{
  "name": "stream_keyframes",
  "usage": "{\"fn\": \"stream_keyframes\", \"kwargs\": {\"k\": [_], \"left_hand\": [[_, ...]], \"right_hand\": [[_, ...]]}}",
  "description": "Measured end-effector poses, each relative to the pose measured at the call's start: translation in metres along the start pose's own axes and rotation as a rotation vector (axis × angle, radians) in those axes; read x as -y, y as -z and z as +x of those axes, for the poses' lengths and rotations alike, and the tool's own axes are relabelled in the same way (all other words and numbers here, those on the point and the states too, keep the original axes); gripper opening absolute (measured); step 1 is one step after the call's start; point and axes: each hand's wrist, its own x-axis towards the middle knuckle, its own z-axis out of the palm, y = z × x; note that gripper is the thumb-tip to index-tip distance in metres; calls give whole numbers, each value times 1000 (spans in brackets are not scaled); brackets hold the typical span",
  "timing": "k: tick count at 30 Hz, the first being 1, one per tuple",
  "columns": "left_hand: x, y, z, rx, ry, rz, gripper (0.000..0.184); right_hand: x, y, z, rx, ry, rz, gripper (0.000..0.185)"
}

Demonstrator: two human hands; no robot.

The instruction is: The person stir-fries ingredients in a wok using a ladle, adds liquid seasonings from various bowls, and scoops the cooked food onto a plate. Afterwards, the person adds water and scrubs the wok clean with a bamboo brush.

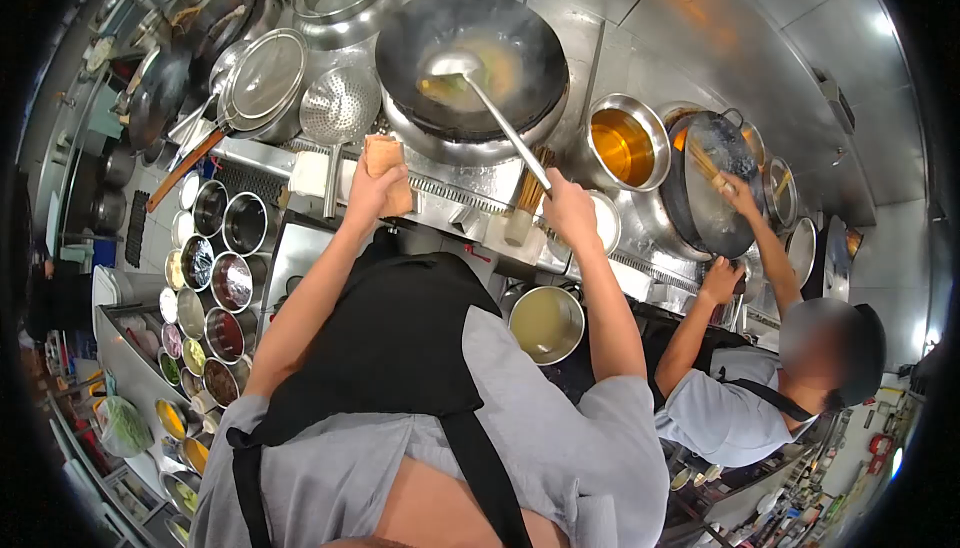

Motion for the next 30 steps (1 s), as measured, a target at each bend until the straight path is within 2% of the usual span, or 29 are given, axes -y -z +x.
{"fn": "stream_keyframes", "kwargs": {"k": [1, 4, 6, 7, 8, 9, 11, 13, 14, 15, 17, 18, 19, 21, 24, 27, 29, 30], "left_hand": [[-8, -3, -7, -16, 60, -19, 59], [-8, -11, -10, 19, 29, 57, 59], [1, -19, 3, 34, -45, 149, 58], [2, -24, 9, 21, -127, 319, 57], [3, -29, 16, 10, -210, 487, 56], [3, -33, 23, -2, -293, 653, 55], [-2, -32, 44, 117, -432, 952, 62], [12, -26, 69, 190, -540, 1136, 64], [14, -27, 72, 161, -548, 1167, 62], [10, -32, 73, 190, -465, 1170, 60], [-2, -39, 73, 243, -298, 1172, 56], [4, -38, 73, 205, -333, 1169, 52], [10, -36, 75, 202, -353, 1174, 51], [16, -30, 76, 185, -388, 1187, 51], [3, -33, 72, 226, -301, 1189, 52], [8, -32, 72, 199, -315, 1167, 53], [2, -32, 63, 172, -283, 1036, 53], [-1, -29, 58, 154, -278, 941, 53]], "right_hand": [[1, 11, -10, 110, -8, 160, 30], [15, 43, -25, 454, -98, 630, 33], [-5, -14, -8, 251, 90, 492, 34], [-11, -35, -2, 145, 181, 419, 35], [2, -40, 0, 65, 110, 390, 38], [6, -37, -3, 59, 60, 314, 39], [22, 2, -18, 53, -41, 155, 41], [0, 51, -40, 22, 10, 88, 47], [-13, 72, -47, 139, -13, 117, 49], [-21, 87, -51, 251, -37, 146, 50], [-39, 65, -50, 226, -53, 99, 50], [-48, 36, -44, 117, -32, 140, 50], [-69, -7, -27, -25, 112, 240, 47], [-42, -3, -10, 268, -176, 767, 40], [-8, -21, 15, 177, -288, 1137, 31], [21, -60, 51, -133, -211, 1024, 25], [33, -88, 64, -100, -250, 1008, 23], [36, -92, 60, -15, -275, 1088, 20]]}}
